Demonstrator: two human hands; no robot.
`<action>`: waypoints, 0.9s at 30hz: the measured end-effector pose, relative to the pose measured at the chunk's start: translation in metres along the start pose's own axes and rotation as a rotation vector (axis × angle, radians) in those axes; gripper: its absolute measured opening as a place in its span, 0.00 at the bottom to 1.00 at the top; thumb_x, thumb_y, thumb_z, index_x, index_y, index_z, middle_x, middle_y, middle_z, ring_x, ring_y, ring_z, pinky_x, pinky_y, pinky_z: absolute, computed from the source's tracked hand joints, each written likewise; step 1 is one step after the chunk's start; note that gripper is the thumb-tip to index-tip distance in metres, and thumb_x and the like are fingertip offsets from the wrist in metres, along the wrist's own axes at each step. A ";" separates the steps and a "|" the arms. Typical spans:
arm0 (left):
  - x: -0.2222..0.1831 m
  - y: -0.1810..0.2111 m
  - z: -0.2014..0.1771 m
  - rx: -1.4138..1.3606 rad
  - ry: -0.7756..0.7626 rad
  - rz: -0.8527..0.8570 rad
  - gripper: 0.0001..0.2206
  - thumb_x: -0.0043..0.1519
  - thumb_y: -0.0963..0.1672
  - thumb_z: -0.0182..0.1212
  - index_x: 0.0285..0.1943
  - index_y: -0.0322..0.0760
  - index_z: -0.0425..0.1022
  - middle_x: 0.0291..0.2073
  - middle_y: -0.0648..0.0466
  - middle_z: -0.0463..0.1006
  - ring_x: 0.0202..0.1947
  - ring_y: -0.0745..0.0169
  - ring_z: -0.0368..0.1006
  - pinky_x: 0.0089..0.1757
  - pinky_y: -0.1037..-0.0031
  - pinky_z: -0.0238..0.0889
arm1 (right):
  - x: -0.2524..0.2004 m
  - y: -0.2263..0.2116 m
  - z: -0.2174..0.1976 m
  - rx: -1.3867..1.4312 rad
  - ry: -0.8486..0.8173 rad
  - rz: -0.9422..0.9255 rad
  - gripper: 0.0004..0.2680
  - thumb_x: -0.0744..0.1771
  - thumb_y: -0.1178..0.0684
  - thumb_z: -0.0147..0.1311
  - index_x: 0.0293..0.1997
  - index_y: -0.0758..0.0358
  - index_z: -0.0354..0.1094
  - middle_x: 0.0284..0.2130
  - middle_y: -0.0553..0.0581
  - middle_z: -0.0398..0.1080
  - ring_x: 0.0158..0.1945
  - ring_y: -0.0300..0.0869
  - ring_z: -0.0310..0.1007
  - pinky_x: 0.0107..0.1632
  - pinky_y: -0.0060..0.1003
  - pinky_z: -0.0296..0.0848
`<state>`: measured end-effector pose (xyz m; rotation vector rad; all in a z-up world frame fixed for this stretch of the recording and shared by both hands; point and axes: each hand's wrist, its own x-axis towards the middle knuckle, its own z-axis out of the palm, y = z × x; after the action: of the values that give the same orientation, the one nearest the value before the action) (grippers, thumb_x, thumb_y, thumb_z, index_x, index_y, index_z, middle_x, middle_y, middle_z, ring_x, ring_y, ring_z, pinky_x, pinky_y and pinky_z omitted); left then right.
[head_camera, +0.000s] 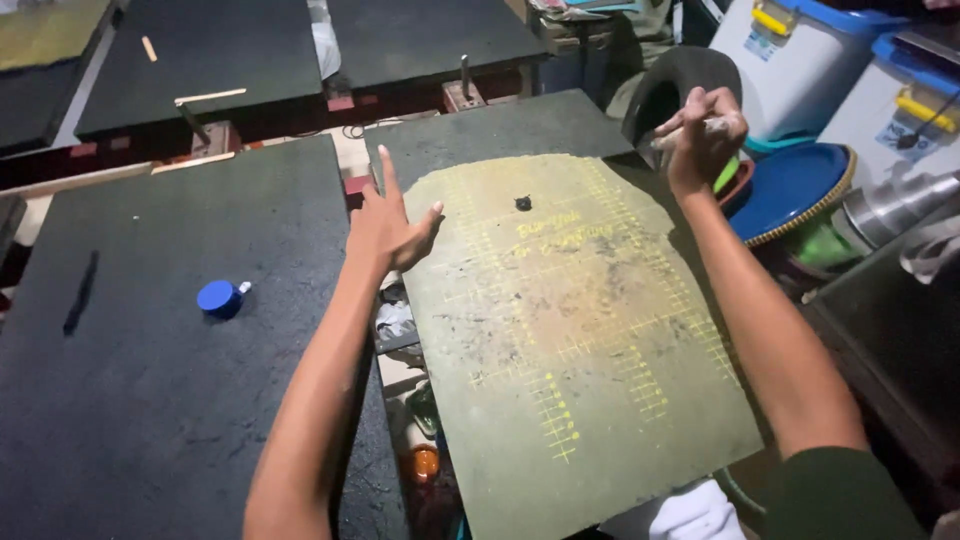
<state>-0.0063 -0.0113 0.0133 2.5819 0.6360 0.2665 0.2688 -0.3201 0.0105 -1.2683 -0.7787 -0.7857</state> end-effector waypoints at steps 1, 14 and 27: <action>0.000 -0.001 0.003 0.002 -0.002 0.010 0.47 0.65 0.62 0.45 0.82 0.46 0.18 0.69 0.21 0.54 0.58 0.19 0.64 0.56 0.41 0.57 | 0.000 -0.005 -0.001 -0.023 0.021 0.057 0.15 0.72 0.44 0.54 0.30 0.60 0.58 0.19 0.56 0.64 0.22 0.45 0.75 0.28 0.36 0.70; -0.004 0.002 -0.002 0.089 0.062 0.073 0.50 0.60 0.61 0.51 0.84 0.36 0.31 0.61 0.24 0.65 0.58 0.21 0.70 0.56 0.49 0.62 | -0.025 0.014 -0.011 -0.777 -0.205 0.078 0.12 0.74 0.44 0.55 0.36 0.58 0.68 0.33 0.59 0.71 0.41 0.52 0.76 0.50 0.43 0.69; 0.008 -0.006 0.001 0.108 -0.037 -0.005 0.42 0.58 0.69 0.44 0.78 0.55 0.59 0.64 0.34 0.63 0.60 0.31 0.71 0.58 0.53 0.63 | -0.027 0.040 -0.008 -0.814 -0.250 0.375 0.18 0.74 0.31 0.46 0.40 0.55 0.66 0.41 0.58 0.66 0.49 0.55 0.73 0.53 0.50 0.66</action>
<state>-0.0015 -0.0037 0.0100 2.6810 0.6598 0.1873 0.2896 -0.3214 -0.0337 -2.2004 -0.3812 -0.6545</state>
